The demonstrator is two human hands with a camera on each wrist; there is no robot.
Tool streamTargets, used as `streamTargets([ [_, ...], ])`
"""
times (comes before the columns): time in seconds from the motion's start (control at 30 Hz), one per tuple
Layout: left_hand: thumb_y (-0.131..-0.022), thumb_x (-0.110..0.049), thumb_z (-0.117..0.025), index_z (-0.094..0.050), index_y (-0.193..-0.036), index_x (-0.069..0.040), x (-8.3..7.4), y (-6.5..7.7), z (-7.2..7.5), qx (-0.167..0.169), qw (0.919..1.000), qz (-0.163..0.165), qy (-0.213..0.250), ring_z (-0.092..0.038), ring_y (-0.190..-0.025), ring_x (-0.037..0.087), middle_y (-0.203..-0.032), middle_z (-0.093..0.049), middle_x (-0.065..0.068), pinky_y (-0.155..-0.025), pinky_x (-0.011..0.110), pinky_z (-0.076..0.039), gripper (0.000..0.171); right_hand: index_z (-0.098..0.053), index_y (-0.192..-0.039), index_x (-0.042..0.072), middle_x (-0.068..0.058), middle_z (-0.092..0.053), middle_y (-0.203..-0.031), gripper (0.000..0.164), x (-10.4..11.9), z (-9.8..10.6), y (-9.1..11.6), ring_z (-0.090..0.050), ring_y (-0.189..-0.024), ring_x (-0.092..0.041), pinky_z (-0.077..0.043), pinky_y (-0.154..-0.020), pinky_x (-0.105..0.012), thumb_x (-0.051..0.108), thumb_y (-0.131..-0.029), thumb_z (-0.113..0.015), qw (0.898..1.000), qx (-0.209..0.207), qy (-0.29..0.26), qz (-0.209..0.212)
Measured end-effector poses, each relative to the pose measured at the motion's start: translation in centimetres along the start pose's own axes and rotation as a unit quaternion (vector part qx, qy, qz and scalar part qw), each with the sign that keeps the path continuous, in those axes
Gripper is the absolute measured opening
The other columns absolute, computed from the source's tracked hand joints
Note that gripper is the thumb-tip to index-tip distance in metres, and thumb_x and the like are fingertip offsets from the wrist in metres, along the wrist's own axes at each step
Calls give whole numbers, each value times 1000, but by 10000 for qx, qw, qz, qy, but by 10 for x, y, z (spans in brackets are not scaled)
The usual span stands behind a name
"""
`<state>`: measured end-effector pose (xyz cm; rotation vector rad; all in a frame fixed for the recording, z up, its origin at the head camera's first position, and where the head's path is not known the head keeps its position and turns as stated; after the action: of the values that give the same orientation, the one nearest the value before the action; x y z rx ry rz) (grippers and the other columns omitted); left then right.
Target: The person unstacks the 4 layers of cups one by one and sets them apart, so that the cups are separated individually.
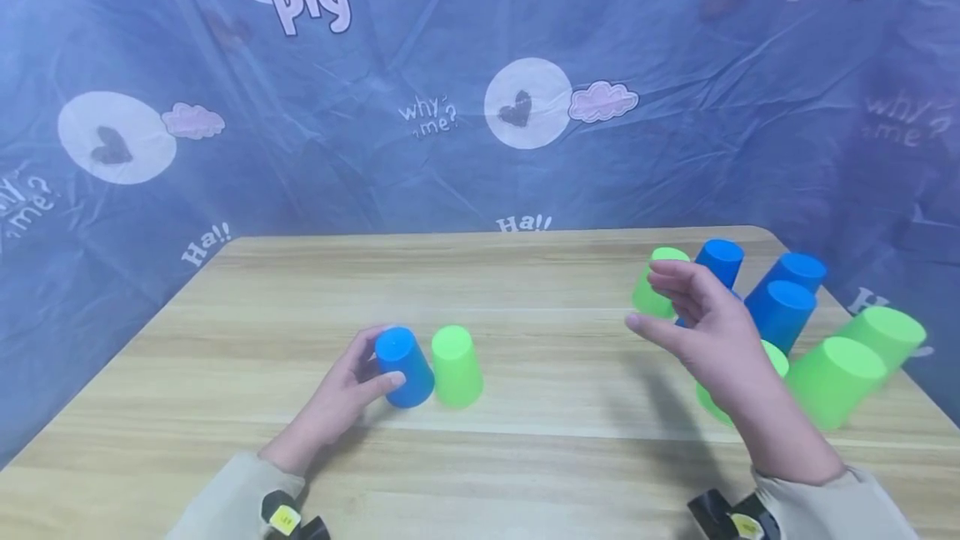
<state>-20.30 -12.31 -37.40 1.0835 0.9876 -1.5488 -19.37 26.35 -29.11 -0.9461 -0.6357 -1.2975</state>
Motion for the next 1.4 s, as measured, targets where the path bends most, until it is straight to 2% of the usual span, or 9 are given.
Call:
streamTargets([
  [0.13, -85, -16, -67, -44, -129, -19, -2, -1, 1, 5, 10000, -18, -43, -51, -118, 35, -124, -51, 10, -96, 56, -40, 50, -39, -134, 21, 19, -49, -117, 54, 8, -18, -4, -46, -105, 12, -40, -83, -3, 17, -87, -66, 9996, 174, -175, 123],
  [0.23, -85, -17, -67, -44, -130, -18, -3, -2, 0, 36, 10000, -34, -71, -51, -118, 35, -124, -51, 10, -96, 56, -40, 51, -39, -134, 18, 11, -50, -120, 54, 14, -30, -7, -47, -107, 8, -40, -85, -4, 18, -87, -66, 9991, 331, -232, 149],
  [0.4, -85, -18, -67, -43, -130, -18, -5, -5, -3, 147, 9999, -67, -62, -50, -119, 35, -126, -51, 10, -98, 56, -39, 51, -36, -136, 10, -10, -48, -131, 58, 26, -48, -10, -48, -120, -17, -41, -91, -10, 22, -87, -66, 9970, 689, -338, 80],
  [0.47, -85, -18, -67, -44, -130, -18, -5, -6, -3, 150, 9999, -63, -50, -50, -119, 34, -125, -51, 10, -98, 55, -39, 51, -35, -137, 8, -13, -47, -133, 61, 31, -56, -12, -46, -123, -26, -41, -95, -16, 22, -86, -66, 9953, 862, -446, 73],
  [0.53, -85, -18, -67, -44, -130, -18, -4, -6, -3, 120, 9999, -47, -36, -51, -118, 34, -125, -51, 9, -98, 55, -39, 51, -35, -136, 7, -15, -46, -134, 61, 35, -65, -13, -44, -125, -30, -40, -100, -25, 21, -86, -66, 9926, 1031, -637, 97],
  [0.7, -85, -16, -67, -45, -130, -19, -3, -5, -1, 61, 10000, -19, 17, -51, -118, 33, -124, -52, 9, -97, 55, -39, 51, -38, -134, 2, -17, -47, -131, 61, 39, -91, -18, -44, -124, -33, -34, -105, -43, 15, -83, -69, 9841, 1371, -1114, 201],
  [0.83, -85, -16, -67, -44, -130, -19, -2, -4, 0, 64, 10000, -22, 28, -51, -118, 33, -125, -51, 9, -98, 55, -39, 51, -39, -132, -1, -21, -47, -130, 62, 38, -111, -20, -43, -124, -37, -32, -105, -49, 12, -80, -71, 9773, 1666, -1293, 221],
  [1.1, -85, -17, -67, -43, -131, -19, -1, -2, 3, 47, 10000, 15, -62, -48, -121, 35, -129, -49, 10, -99, 56, -37, 52, -39, -132, -2, -24, -42, -134, 68, 35, -148, -19, -39, -126, -41, -30, -106, -52, 14, -76, -75, 9618, 2317, -1441, 205],
  [1.4, -85, -19, -67, -42, -132, -18, 0, -1, 3, 87, 9999, 39, -103, -47, -121, 36, -131, -48, 11, -100, 56, -37, 54, -43, -129, 3, -14, -52, -126, 68, 37, -176, -16, -47, -120, -35, -37, -102, -50, 14, -72, -78, 9550, 2666, -1281, 215],
])
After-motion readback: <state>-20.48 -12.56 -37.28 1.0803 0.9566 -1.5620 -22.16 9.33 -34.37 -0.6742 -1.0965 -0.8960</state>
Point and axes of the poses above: each hand's wrist, its own y-axis away from the middle knuckle, its own z-axis out of the back of the hand, x = y × z, the point moved 4 cm from there along -y, towards the middle knuckle
